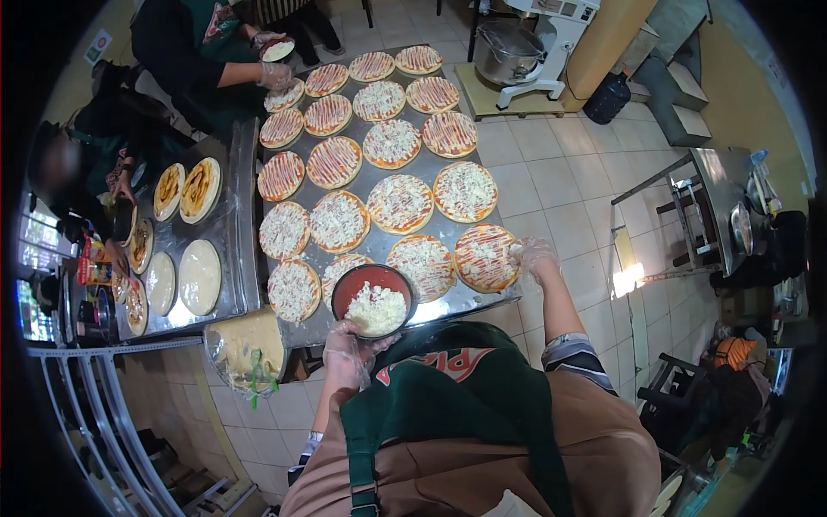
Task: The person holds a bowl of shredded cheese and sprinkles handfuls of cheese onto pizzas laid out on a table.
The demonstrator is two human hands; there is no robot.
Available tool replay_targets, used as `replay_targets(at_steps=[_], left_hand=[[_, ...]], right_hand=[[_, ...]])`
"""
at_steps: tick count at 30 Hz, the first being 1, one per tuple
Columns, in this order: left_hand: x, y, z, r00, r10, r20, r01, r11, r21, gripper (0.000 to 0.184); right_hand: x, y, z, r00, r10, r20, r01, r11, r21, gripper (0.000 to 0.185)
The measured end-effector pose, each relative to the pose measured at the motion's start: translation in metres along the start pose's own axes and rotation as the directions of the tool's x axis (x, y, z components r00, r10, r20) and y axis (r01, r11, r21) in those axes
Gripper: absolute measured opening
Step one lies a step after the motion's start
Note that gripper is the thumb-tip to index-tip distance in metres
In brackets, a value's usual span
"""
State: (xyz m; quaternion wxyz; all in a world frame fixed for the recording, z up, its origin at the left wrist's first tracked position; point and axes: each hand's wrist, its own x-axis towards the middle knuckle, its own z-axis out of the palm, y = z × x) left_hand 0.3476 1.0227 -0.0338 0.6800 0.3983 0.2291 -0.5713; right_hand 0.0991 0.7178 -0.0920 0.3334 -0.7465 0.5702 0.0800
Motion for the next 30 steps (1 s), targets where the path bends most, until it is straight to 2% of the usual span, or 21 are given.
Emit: replay_targets(at_steps=[1,3,5,7,9,10,12,13,15,19,21,22,24,25,27,28,30], left_hand=[[-0.004,0.000,0.004,1.000,0.007,-0.006,-0.008,1.000,-0.008,0.058],[-0.010,0.000,0.009,1.000,0.015,-0.010,-0.016,1.000,-0.017,0.059],[-0.015,0.001,0.013,0.999,0.005,0.052,-0.007,1.000,0.027,0.062],[-0.019,0.001,0.019,1.000,0.003,0.030,-0.005,0.999,0.047,0.064],[-0.020,0.001,0.019,1.000,0.004,0.007,-0.004,0.998,0.066,0.066],[-0.019,0.000,0.016,1.000,0.002,0.031,-0.003,0.998,0.057,0.067],[-0.020,0.000,0.015,0.999,0.002,0.054,-0.005,0.999,0.045,0.068],[-0.022,0.001,0.017,0.999,0.005,0.036,-0.007,0.999,0.046,0.069],[-0.024,0.001,0.018,1.000,0.011,0.018,-0.011,0.999,0.045,0.069],[-0.030,0.000,0.019,0.999,0.033,0.011,-0.034,0.999,0.034,0.068],[-0.031,0.000,0.018,0.999,0.045,-0.009,-0.045,0.999,0.030,0.067],[-0.030,0.000,0.014,0.999,0.041,-0.003,-0.041,0.999,0.027,0.067],[-0.030,0.000,0.009,0.999,0.038,0.001,-0.038,0.999,0.020,0.067],[-0.030,0.000,0.008,1.000,0.029,0.012,-0.029,1.000,0.007,0.067],[-0.030,0.000,0.005,0.999,0.024,0.021,-0.024,1.000,-0.009,0.067],[-0.029,-0.001,0.004,0.999,0.030,0.021,-0.030,0.999,-0.013,0.067],[-0.029,-0.002,0.002,0.999,0.036,0.018,-0.036,0.999,-0.017,0.067]], right_hand=[[0.000,-0.001,-0.001,1.000,-0.002,-0.001,0.002,1.000,-0.002,0.032],[0.002,-0.004,0.000,0.994,0.046,-0.103,-0.043,0.999,0.028,0.027],[0.003,-0.009,-0.004,0.992,0.038,-0.123,-0.039,0.999,-0.005,0.028],[0.010,-0.010,-0.006,0.990,0.029,-0.141,-0.035,0.999,-0.038,0.030],[0.023,-0.005,-0.006,0.980,-0.163,-0.116,0.142,0.975,-0.171,0.033],[0.022,-0.014,-0.011,0.979,-0.166,-0.116,0.145,0.974,-0.172,0.033],[0.013,-0.040,-0.027,0.998,-0.036,-0.045,0.024,0.970,-0.242,0.032],[0.027,-0.036,-0.021,0.998,-0.039,-0.045,0.027,0.970,-0.243,0.032],[0.062,-0.018,0.002,0.944,-0.326,-0.042,0.263,0.825,-0.501,0.029],[0.036,-0.063,-0.014,0.976,-0.219,0.001,0.194,0.863,-0.467,0.027],[0.036,-0.067,-0.012,0.978,-0.198,0.066,0.208,0.932,-0.296,0.027],[0.033,-0.073,-0.014,0.977,-0.201,0.071,0.213,0.931,-0.297,0.027],[0.027,-0.085,-0.017,0.972,-0.224,0.074,0.233,0.862,-0.451,0.030],[0.033,-0.083,-0.011,0.971,-0.226,0.076,0.236,0.860,-0.452,0.030],[0.052,-0.076,0.006,0.963,-0.270,0.004,0.235,0.830,-0.506,0.026],[0.050,-0.079,0.005,0.962,-0.273,0.006,0.238,0.829,-0.506,0.026],[0.045,-0.086,0.005,0.944,-0.300,0.134,0.329,0.857,-0.397,0.031]])
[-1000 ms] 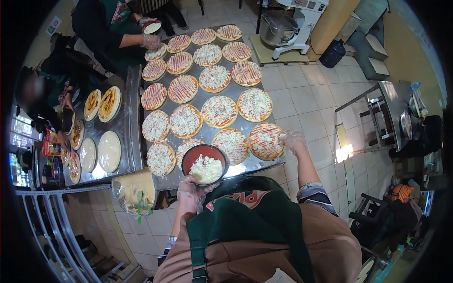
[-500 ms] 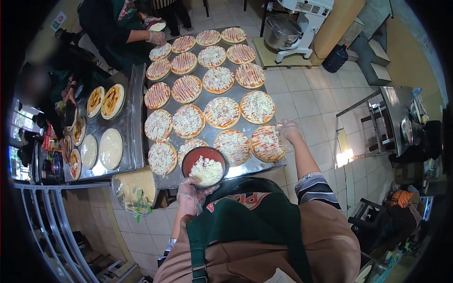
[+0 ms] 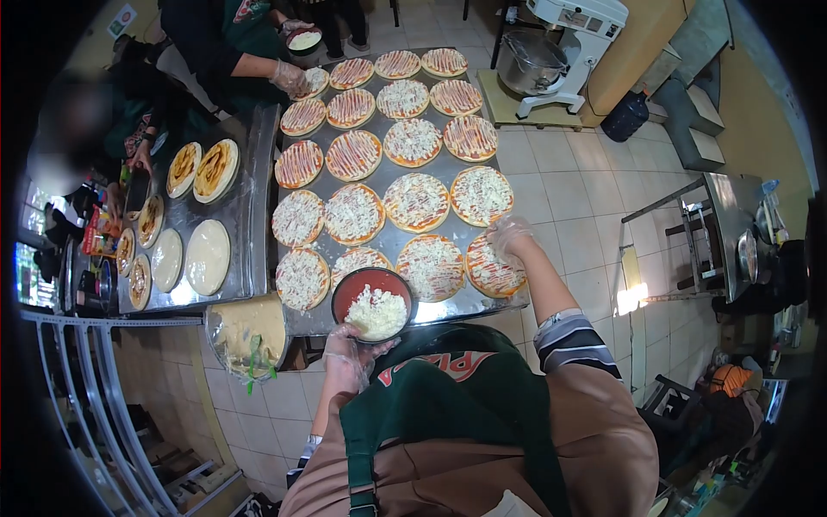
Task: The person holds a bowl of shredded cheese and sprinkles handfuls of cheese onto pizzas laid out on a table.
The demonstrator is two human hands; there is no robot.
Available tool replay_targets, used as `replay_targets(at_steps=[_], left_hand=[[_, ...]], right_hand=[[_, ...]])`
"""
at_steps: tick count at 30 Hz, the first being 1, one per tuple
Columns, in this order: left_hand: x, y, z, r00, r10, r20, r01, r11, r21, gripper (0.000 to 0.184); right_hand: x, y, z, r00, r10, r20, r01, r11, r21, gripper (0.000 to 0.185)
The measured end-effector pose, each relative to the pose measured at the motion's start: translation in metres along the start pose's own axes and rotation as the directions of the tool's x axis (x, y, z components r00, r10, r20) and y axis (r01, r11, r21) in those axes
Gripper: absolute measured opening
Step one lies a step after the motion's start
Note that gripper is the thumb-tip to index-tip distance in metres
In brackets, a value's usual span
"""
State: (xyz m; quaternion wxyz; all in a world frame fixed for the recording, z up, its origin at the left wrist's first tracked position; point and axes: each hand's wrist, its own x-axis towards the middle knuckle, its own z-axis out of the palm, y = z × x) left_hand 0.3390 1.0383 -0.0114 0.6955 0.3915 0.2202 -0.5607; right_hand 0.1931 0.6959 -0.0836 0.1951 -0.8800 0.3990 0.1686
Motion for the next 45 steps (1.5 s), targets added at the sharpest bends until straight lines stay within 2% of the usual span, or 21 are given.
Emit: replay_targets(at_steps=[1,3,4,6,13,15,16,18,21,24,28,30,31,33,34,36,37,40,42,43,45], left_hand=[[0.000,0.000,0.000,1.000,0.004,0.006,-0.004,1.000,0.013,0.066],[0.001,0.000,0.000,1.000,0.009,0.011,-0.009,1.000,0.025,0.066],[0.001,0.000,0.001,1.000,0.005,0.005,-0.005,1.000,0.019,0.066],[0.001,0.000,0.002,1.000,0.001,-0.002,-0.001,1.000,0.012,0.066],[0.000,-0.002,0.009,1.000,-0.024,-0.002,0.024,0.999,0.030,0.066],[0.000,-0.002,0.011,1.000,-0.025,-0.012,0.025,0.999,0.046,0.066],[0.000,-0.002,0.011,1.000,-0.022,-0.009,0.022,0.999,0.042,0.065],[0.001,-0.002,0.010,1.000,-0.023,-0.004,0.023,0.999,0.041,0.065],[0.003,-0.001,0.011,1.000,-0.022,0.002,0.022,0.998,0.067,0.063],[0.004,0.002,0.016,0.999,-0.034,0.011,0.033,0.995,0.099,0.062],[0.010,0.009,0.017,0.995,-0.096,0.027,0.092,0.989,0.112,0.061],[0.015,0.013,0.017,0.993,-0.110,0.032,0.104,0.986,0.133,0.061],[0.019,0.016,0.014,0.992,-0.113,0.054,0.104,0.984,0.144,0.060],[0.020,0.022,0.012,0.989,-0.130,0.071,0.117,0.979,0.167,0.060],[0.021,0.025,0.013,0.988,-0.137,0.069,0.122,0.975,0.187,0.060],[0.023,0.032,0.015,0.985,-0.155,0.072,0.136,0.967,0.217,0.060],[0.023,0.036,0.014,0.983,-0.164,0.084,0.140,0.961,0.238,0.060],[0.023,0.047,0.018,0.978,-0.183,0.099,0.150,0.949,0.277,0.059],[0.024,0.053,0.016,0.976,-0.193,0.100,0.156,0.944,0.292,0.059],[0.028,0.056,0.012,0.969,-0.223,0.107,0.184,0.940,0.287,0.058],[0.029,0.061,0.011,0.959,-0.256,0.117,0.214,0.933,0.289,0.058]], right_hand=[[0.002,-0.001,0.005,1.000,-0.001,0.000,0.001,1.000,0.000,0.031],[0.005,-0.003,0.016,0.964,-0.255,-0.071,0.230,0.938,-0.258,0.021],[0.001,-0.007,0.013,0.964,-0.257,-0.070,0.231,0.938,-0.258,0.021],[-0.011,-0.018,0.003,0.994,-0.107,0.013,0.107,0.994,0.001,0.017],[-0.024,-0.033,0.005,0.996,-0.080,0.032,0.079,0.997,0.026,0.019],[-0.018,-0.018,0.020,0.964,-0.243,0.106,0.264,0.921,-0.287,0.018],[-0.022,-0.014,0.023,0.964,-0.242,0.107,0.263,0.922,-0.285,0.018],[-0.028,-0.006,0.028,0.980,-0.145,-0.136,0.158,0.983,0.089,0.016],[-0.043,-0.012,0.012,0.993,-0.026,-0.117,0.055,0.967,0.248,0.015],[-0.043,-0.012,0.015,0.995,0.073,-0.067,-0.052,0.959,0.279,0.017],[-0.069,-0.008,-0.003,0.998,0.053,0.023,-0.057,0.971,0.231,0.019],[-0.083,-0.003,-0.001,0.976,0.092,-0.199,-0.054,0.980,0.191,0.022],[-0.083,0.003,0.003,0.974,0.105,-0.200,-0.065,0.978,0.196,0.022],[-0.083,0.014,0.019,0.910,0.316,-0.268,-0.223,0.918,0.328,0.023],[-0.090,0.014,0.022,0.906,0.331,-0.265,-0.236,0.912,0.335,0.023],[-0.107,0.010,0.032,0.894,0.432,-0.120,-0.271,0.735,0.621,0.024],[-0.116,0.003,0.034,0.888,0.444,-0.120,-0.280,0.729,0.625,0.024],[-0.136,-0.028,0.049,0.897,0.442,0.013,-0.398,0.793,0.461,0.021],[-0.142,-0.040,0.077,0.909,0.375,-0.182,-0.303,0.895,0.328,0.018],[-0.141,-0.043,0.093,0.906,0.381,-0.184,-0.309,0.892,0.331,0.018],[-0.135,-0.046,0.119,0.912,0.205,-0.354,-0.187,0.979,0.085,0.016]])
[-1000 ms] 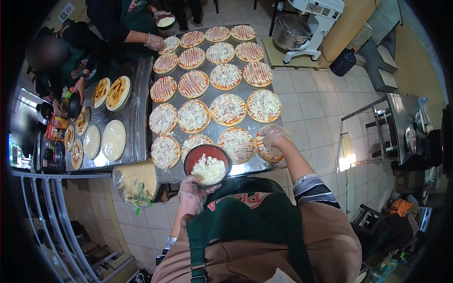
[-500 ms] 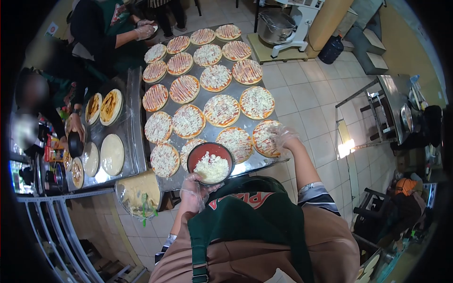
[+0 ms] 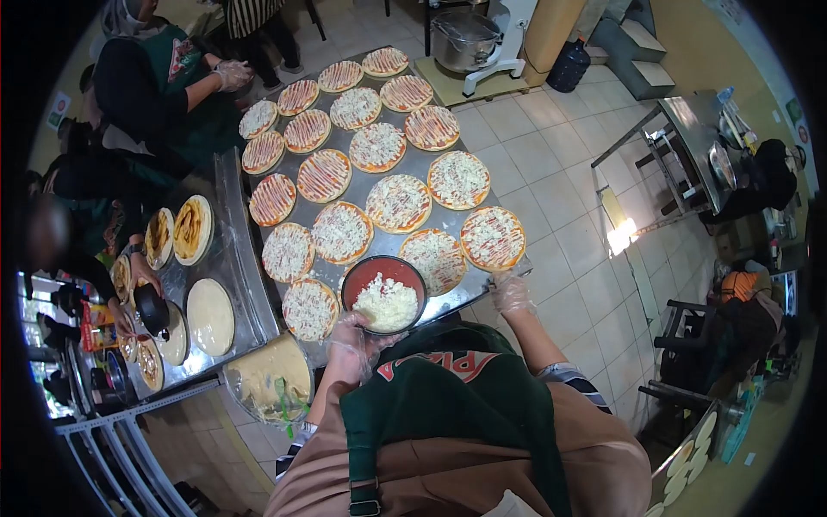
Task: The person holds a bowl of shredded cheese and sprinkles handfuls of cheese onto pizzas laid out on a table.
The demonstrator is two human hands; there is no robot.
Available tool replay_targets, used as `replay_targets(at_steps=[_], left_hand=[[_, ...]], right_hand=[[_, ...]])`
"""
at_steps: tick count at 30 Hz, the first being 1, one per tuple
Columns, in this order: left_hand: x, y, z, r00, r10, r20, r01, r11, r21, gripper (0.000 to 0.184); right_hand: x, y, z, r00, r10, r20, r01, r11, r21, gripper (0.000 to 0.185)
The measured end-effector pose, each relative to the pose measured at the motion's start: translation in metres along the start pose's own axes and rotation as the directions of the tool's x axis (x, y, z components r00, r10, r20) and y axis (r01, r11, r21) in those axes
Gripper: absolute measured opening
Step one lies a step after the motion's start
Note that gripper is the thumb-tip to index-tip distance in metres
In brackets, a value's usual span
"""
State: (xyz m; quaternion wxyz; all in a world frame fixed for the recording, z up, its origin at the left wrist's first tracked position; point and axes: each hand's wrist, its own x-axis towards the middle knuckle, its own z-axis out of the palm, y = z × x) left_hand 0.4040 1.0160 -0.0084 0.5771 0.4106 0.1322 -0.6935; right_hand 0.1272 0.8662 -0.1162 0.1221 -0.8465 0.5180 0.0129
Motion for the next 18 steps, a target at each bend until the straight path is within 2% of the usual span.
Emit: replay_targets(at_steps=[1,3,7,9,12,14,15,17,18], left_hand=[[-0.002,0.001,0.001,0.999,0.013,-0.032,-0.012,1.000,0.008,0.060],[-0.002,0.004,-0.003,0.998,0.023,-0.063,-0.021,1.000,0.023,0.061],[-0.005,0.011,-0.005,0.997,0.023,-0.079,-0.017,0.997,0.076,0.060],[-0.005,0.013,-0.008,0.994,0.040,-0.102,-0.032,0.996,0.081,0.060],[0.007,0.018,-0.026,0.996,0.043,-0.074,-0.037,0.996,0.079,0.056],[0.010,0.021,-0.024,1.000,-0.020,0.020,0.019,1.000,0.014,0.062],[0.011,0.022,-0.025,1.000,-0.012,0.013,0.012,1.000,0.011,0.062],[0.012,0.023,-0.020,0.997,0.048,0.055,-0.055,0.989,0.139,0.068],[0.008,0.021,-0.014,0.997,0.057,0.050,-0.063,0.989,0.137,0.068]], right_hand=[[-0.001,-0.005,0.001,1.000,0.007,-0.003,-0.007,1.000,0.001,0.016],[-0.001,-0.017,0.006,0.991,0.133,-0.009,-0.132,0.989,0.065,0.016],[0.001,-0.025,0.015,0.988,0.137,-0.072,-0.134,0.990,0.051,0.015],[0.005,-0.030,0.009,0.949,0.262,0.172,-0.278,0.957,0.077,0.020],[0.004,-0.037,-0.020,0.957,0.277,0.084,-0.284,0.955,0.087,0.017],[0.011,-0.039,-0.043,0.851,0.516,0.096,-0.516,0.787,0.338,0.018],[0.013,-0.041,-0.056,0.851,0.523,0.048,-0.496,0.769,0.404,0.019],[0.018,-0.049,-0.075,0.852,0.524,0.004,-0.463,0.749,0.474,0.019],[0.021,-0.052,-0.081,0.897,0.442,-0.020,-0.355,0.746,0.563,0.022]])
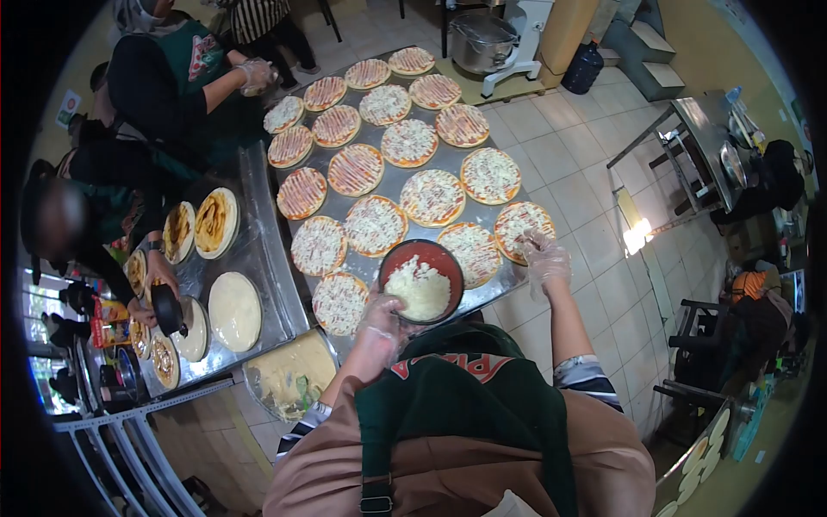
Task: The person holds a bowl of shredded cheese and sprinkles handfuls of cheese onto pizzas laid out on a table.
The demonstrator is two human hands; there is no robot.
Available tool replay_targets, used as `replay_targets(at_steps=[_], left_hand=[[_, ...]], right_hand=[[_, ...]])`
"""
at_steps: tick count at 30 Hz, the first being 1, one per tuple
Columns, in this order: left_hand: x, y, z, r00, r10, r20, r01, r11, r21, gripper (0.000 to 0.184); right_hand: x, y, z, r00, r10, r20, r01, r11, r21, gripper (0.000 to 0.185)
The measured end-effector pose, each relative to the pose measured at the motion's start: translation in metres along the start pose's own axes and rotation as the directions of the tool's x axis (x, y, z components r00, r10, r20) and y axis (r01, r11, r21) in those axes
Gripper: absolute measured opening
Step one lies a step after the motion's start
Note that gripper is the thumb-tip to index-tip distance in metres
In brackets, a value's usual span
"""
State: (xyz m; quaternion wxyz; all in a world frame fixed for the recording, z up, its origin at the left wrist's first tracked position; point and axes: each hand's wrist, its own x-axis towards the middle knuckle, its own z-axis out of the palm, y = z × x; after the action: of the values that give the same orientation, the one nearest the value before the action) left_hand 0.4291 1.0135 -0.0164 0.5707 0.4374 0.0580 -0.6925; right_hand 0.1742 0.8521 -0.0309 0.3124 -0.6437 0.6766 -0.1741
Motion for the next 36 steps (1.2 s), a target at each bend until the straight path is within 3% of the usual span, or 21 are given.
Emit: replay_targets(at_steps=[2,4,6,8,12,14,16,17,19,21,23,25,26,27,28,29,30,32,35,36], left_hand=[[-0.022,0.003,0.031,0.977,0.153,-0.147,-0.131,0.980,0.149,0.069],[-0.026,0.003,0.038,0.979,0.164,-0.118,-0.147,0.979,0.143,0.073],[-0.024,-0.002,0.036,0.982,0.181,-0.051,-0.175,0.979,0.100,0.077],[-0.017,-0.006,0.021,0.985,0.169,-0.025,-0.165,0.979,0.122,0.078],[-0.006,-0.007,-0.010,0.992,0.119,0.041,-0.125,0.973,0.192,0.079],[-0.012,-0.003,-0.001,0.993,0.099,0.061,-0.109,0.971,0.213,0.079],[-0.025,-0.002,0.020,0.986,0.103,-0.130,-0.103,0.995,0.005,0.071],[-0.022,-0.003,0.021,0.989,0.091,-0.118,-0.090,0.996,0.011,0.071],[-0.014,-0.004,0.013,0.993,0.065,-0.095,-0.067,0.998,-0.017,0.057],[0.002,-0.007,0.001,0.998,-0.013,-0.061,0.014,1.000,0.009,0.047],[-0.001,-0.001,0.015,0.999,-0.017,0.033,0.015,0.998,0.057,0.051],[0.010,0.002,0.011,0.994,-0.077,0.076,0.071,0.995,0.075,0.052],[0.015,0.002,0.011,0.990,-0.106,0.093,0.104,0.994,0.023,0.057],[0.020,0.002,0.013,0.985,-0.135,0.111,0.139,0.990,-0.029,0.065],[0.021,0.002,0.020,0.983,-0.145,0.115,0.149,0.989,-0.023,0.065],[0.018,0.002,0.031,0.985,-0.147,0.089,0.147,0.989,0.008,0.065],[0.019,0.002,0.039,0.987,-0.147,0.064,0.145,0.989,0.039,0.066],[0.026,-0.003,0.049,0.983,-0.176,0.058,0.173,0.984,0.053,0.066],[0.041,-0.013,0.049,0.970,-0.219,0.102,0.211,0.974,0.079,0.066],[0.048,-0.016,0.048,0.958,-0.238,0.159,0.225,0.970,0.094,0.067]], right_hand=[[-0.007,-0.027,-0.011,0.995,-0.095,0.023,0.092,0.990,0.109,0.025],[-0.027,-0.074,-0.015,0.859,-0.309,0.408,0.234,0.946,0.222,0.030],[-0.039,-0.091,0.007,0.659,-0.593,0.464,0.663,0.748,0.015,0.038],[-0.059,-0.104,0.034,0.657,-0.680,0.324,0.747,0.644,-0.164,0.044],[-0.084,-0.128,0.057,0.611,-0.710,0.351,0.784,0.605,-0.139,0.047],[-0.087,-0.139,0.048,0.531,-0.521,0.669,0.723,0.690,-0.036,0.044],[-0.085,-0.139,0.047,0.505,-0.430,0.748,0.718,0.690,-0.088,0.041],[-0.083,-0.136,0.045,0.468,-0.334,0.818,0.721,0.680,-0.134,0.038],[-0.080,-0.125,0.048,0.452,-0.364,0.814,0.738,0.665,-0.112,0.030],[-0.080,-0.124,0.043,0.474,-0.466,0.747,0.815,0.552,-0.173,0.026],[-0.071,-0.109,0.049,0.523,-0.538,0.661,0.787,0.603,-0.131,0.029],[-0.062,-0.101,0.047,0.725,-0.452,0.519,0.467,0.877,0.111,0.035],[-0.061,-0.105,0.033,0.763,-0.249,0.596,0.069,0.949,0.307,0.038],[-0.060,-0.097,0.034,0.770,-0.241,0.591,0.063,0.950,0.306,0.038],[-0.058,-0.084,0.039,0.746,-0.248,0.618,-0.248,0.758,0.604,0.037],[-0.055,-0.074,0.042,0.726,-0.273,0.632,-0.511,0.401,0.760,0.035],[-0.051,-0.064,0.043,0.733,-0.265,0.627,-0.510,0.397,0.763,0.035],[-0.045,-0.053,0.040,0.739,-0.261,0.621,-0.595,0.180,0.783,0.035],[-0.040,-0.039,0.021,0.828,-0.106,0.551,-0.516,0.244,0.821,0.038],[-0.033,-0.027,0.020,0.872,-0.132,0.472,-0.406,0.345,0.846,0.034]])
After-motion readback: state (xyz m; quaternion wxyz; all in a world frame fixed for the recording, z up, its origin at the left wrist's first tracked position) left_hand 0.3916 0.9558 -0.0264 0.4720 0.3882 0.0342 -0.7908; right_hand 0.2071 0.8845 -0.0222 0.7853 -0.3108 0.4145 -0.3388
